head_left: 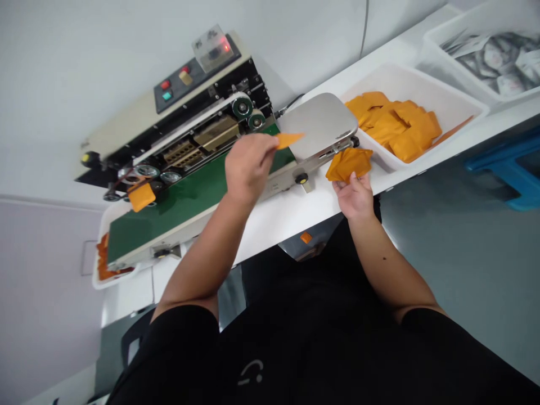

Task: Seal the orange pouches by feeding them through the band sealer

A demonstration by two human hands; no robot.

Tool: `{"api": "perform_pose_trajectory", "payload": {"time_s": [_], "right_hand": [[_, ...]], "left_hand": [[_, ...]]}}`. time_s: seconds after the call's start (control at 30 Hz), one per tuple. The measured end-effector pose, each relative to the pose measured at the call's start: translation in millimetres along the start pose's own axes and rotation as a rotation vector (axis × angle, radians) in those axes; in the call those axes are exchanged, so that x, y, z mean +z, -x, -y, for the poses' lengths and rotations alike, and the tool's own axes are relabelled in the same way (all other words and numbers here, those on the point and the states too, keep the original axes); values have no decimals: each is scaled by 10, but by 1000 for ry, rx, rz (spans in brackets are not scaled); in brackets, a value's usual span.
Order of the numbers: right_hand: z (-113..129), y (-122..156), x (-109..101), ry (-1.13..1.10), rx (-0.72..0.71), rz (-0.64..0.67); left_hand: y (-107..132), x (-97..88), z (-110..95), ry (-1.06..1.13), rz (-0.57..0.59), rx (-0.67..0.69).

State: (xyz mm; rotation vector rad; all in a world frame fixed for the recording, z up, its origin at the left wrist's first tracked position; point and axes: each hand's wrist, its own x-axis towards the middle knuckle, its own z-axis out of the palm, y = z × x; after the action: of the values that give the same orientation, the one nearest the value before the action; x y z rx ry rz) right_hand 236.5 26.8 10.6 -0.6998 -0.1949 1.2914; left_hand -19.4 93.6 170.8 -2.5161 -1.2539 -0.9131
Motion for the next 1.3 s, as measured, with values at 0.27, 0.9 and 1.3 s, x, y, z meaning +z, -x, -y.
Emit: {"api": "perform_pose_trajectory", "payload": {"time_s": [0.27,0.9,1.3], "right_hand": [[-32,-31,-44,6,-12,54],[27,140,-47,-30,65,1],[-93,687,-120,66,239,54]], "left_hand": [[-448,210,653,-142,57,-90],[148,-118,35,-146,65,-45],[941,717,-982,193,441,254]]}}
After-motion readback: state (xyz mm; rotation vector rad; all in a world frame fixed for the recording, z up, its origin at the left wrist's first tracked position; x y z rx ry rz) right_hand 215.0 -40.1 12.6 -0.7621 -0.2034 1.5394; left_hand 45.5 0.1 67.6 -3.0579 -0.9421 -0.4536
